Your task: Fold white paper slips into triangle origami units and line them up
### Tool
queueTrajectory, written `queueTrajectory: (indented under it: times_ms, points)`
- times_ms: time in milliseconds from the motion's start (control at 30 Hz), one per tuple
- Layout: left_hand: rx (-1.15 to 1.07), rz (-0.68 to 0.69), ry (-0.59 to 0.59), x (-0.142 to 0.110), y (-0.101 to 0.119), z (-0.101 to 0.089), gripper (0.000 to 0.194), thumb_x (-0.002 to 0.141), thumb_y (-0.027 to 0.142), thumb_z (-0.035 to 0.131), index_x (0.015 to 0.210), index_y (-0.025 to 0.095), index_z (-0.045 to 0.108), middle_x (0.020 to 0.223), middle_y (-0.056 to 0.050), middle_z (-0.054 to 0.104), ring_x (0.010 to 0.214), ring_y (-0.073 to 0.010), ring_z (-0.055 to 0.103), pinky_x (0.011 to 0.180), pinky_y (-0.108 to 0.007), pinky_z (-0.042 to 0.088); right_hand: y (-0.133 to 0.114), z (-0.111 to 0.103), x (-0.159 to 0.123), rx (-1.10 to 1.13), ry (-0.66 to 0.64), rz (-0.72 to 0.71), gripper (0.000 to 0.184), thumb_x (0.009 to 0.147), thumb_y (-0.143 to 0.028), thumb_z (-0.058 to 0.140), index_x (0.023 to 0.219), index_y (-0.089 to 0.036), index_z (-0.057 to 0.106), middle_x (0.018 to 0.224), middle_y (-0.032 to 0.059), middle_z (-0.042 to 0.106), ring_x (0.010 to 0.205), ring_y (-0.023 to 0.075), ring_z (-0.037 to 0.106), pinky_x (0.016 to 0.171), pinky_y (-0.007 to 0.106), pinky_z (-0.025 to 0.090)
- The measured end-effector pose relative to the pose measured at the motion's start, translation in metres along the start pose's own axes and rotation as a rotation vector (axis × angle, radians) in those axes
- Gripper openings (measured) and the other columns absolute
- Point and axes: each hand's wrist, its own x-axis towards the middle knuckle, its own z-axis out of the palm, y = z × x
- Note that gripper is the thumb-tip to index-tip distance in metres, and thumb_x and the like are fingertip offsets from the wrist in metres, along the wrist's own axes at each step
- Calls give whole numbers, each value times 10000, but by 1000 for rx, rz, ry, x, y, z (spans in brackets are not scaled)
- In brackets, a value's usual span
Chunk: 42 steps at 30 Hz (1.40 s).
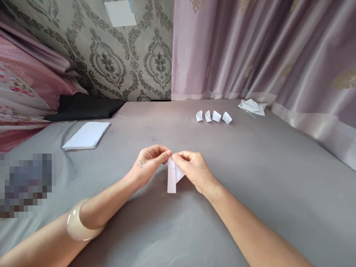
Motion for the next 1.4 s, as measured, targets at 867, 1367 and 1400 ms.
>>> queueTrajectory:
  times_ms: [867,1367,1400]
  points:
    - [487,516,-108,6,-9,-15,293,811,168,557,1045,266,706,1138,-67,662,1089,-232,569,954,-348,406,-2,-14,11,507,-6,480,124,667,-195,754,715,-183,640,586,-38,576,480,64,503,366,150,352]
    - [-1,-208,-263,1,-8,-5,369,717,315,759,1025,136,663,848,-97,737,827,-196,675,747,-290,495,5,-15,11,-126,128,-189,267,741,-374,695,923,-181,670,851,32,706,760,169,630,710,297,490]
    - [4,-213,-264,1,-8,-5,363,724,312,753,1030,140,660,880,-99,735,850,-199,672,743,-287,501,7,-14,12,-120,138,-189,242,743,-363,689,892,-174,674,829,32,705,750,169,631,705,295,490]
